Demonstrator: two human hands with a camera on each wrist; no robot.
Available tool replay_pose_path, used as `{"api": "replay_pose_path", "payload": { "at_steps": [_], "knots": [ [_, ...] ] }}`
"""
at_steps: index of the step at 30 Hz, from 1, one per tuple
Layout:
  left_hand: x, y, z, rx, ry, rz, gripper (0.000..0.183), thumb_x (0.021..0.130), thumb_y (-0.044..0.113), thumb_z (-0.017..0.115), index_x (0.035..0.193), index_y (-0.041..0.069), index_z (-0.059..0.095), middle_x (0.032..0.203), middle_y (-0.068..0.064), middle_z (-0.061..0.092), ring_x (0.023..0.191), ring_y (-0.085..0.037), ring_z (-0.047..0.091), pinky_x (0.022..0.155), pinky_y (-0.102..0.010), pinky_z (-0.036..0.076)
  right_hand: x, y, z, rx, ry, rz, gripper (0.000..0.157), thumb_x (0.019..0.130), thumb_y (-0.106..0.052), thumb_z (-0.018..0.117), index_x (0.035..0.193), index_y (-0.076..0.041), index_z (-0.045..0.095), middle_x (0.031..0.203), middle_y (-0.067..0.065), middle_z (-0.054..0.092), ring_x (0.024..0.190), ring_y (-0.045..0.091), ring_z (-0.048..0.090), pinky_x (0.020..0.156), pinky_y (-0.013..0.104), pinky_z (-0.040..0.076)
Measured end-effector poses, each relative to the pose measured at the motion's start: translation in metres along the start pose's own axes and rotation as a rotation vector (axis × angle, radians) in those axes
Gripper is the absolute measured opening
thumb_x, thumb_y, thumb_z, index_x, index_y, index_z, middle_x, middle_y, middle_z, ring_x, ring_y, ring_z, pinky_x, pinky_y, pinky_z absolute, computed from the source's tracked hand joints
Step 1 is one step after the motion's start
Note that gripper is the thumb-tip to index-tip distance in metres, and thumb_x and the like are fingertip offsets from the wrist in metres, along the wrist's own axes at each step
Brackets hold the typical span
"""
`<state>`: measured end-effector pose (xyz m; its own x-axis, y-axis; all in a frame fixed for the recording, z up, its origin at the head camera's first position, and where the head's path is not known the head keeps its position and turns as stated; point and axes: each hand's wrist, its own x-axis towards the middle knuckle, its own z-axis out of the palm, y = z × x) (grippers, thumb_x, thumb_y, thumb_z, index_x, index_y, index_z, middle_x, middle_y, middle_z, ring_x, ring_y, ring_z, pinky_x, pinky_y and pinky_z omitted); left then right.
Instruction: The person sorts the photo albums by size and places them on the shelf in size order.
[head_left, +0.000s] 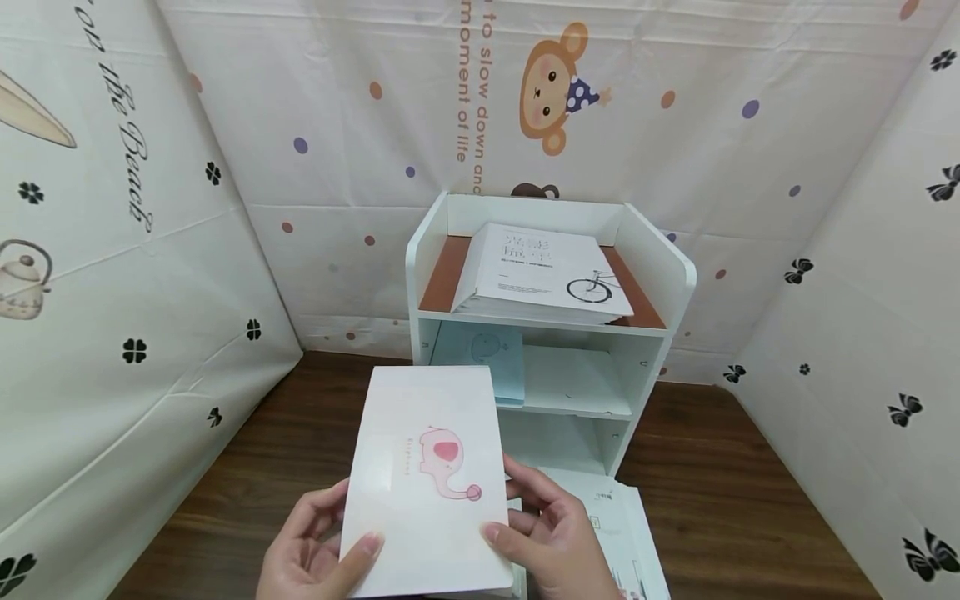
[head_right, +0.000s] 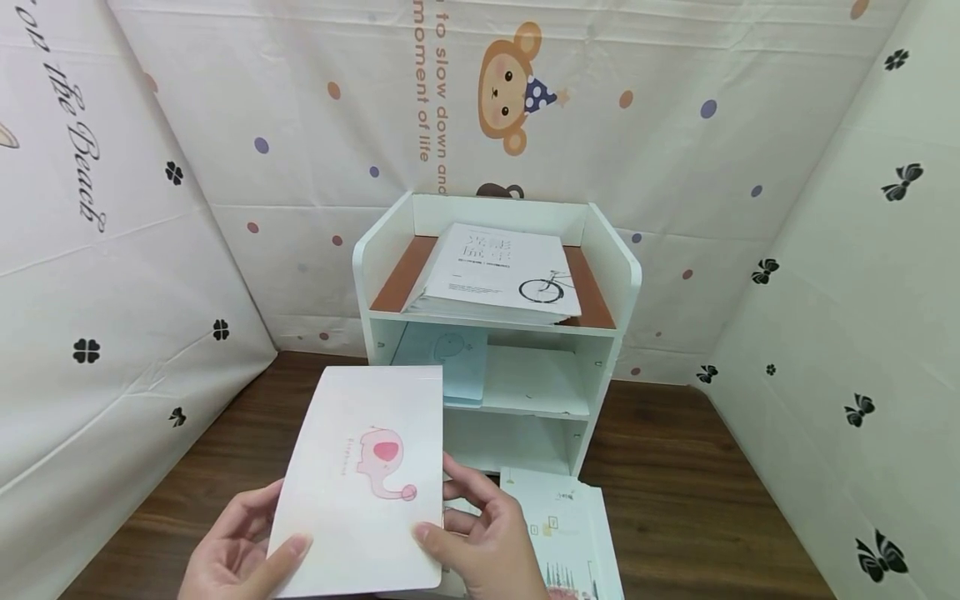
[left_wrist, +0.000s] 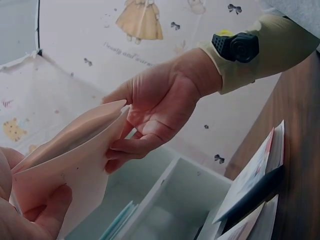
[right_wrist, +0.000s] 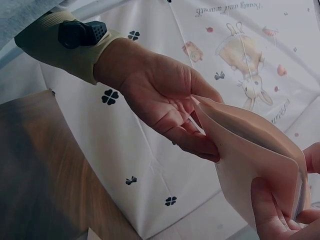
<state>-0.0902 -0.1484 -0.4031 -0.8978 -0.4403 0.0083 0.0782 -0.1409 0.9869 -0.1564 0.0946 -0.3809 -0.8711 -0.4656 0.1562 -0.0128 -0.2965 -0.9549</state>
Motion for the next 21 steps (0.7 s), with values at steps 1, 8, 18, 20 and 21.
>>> {"api": "replay_pose_path", "payload": {
  "at_steps": [1,8,18,20,21],
  "knots": [
    [0.000,0.000,0.002,-0.005,-0.005,0.007,0.062,0.078,-0.005,0.082,0.133,0.007,0.056,0.115,-0.007,0.069,0.090,-0.027,0.074,0.072,-0.042,0.064,-0.001,0.000,-0.002,-0.001,-0.003,-0.007,0.073,0.088,0.004,0.073,0.151,0.012,0.036,0.117,0.012,0.062,0.102,0.024,0.075,0.087,0.036,0.062],
    [-0.004,0.001,0.014,-0.042,-0.040,0.020,0.059,0.080,-0.005,0.080,0.133,0.005,0.056,0.114,-0.013,0.067,0.088,-0.030,0.074,0.073,-0.043,0.064,-0.005,-0.002,-0.012,-0.023,0.023,0.006,0.075,0.089,0.004,0.072,0.153,0.013,0.033,0.119,0.013,0.060,0.105,0.023,0.073,0.088,0.034,0.062],
    [-0.009,0.006,0.031,-0.054,-0.081,0.051,0.057,0.081,-0.005,0.079,0.132,0.002,0.055,0.114,-0.019,0.063,0.086,-0.031,0.074,0.071,-0.045,0.064,-0.011,-0.003,-0.025,-0.032,0.027,-0.053,0.071,0.091,0.007,0.067,0.153,0.014,0.032,0.121,0.013,0.061,0.106,0.025,0.074,0.086,0.038,0.063],
    [-0.009,0.006,0.034,-0.066,-0.097,0.078,0.056,0.081,-0.007,0.078,0.132,0.000,0.055,0.113,-0.020,0.063,0.085,-0.031,0.074,0.071,-0.045,0.064,-0.012,-0.002,-0.028,-0.031,0.035,-0.062,0.071,0.091,0.008,0.066,0.153,0.013,0.032,0.121,0.013,0.061,0.105,0.025,0.074,0.084,0.039,0.063],
    [-0.009,0.006,0.036,-0.071,-0.103,0.089,0.056,0.081,-0.007,0.077,0.132,-0.001,0.055,0.113,-0.020,0.063,0.084,-0.031,0.074,0.071,-0.044,0.064,-0.013,-0.002,-0.029,-0.027,0.040,-0.062,0.071,0.091,0.008,0.066,0.153,0.012,0.033,0.122,0.012,0.061,0.106,0.025,0.074,0.084,0.040,0.063]
  ]
}}
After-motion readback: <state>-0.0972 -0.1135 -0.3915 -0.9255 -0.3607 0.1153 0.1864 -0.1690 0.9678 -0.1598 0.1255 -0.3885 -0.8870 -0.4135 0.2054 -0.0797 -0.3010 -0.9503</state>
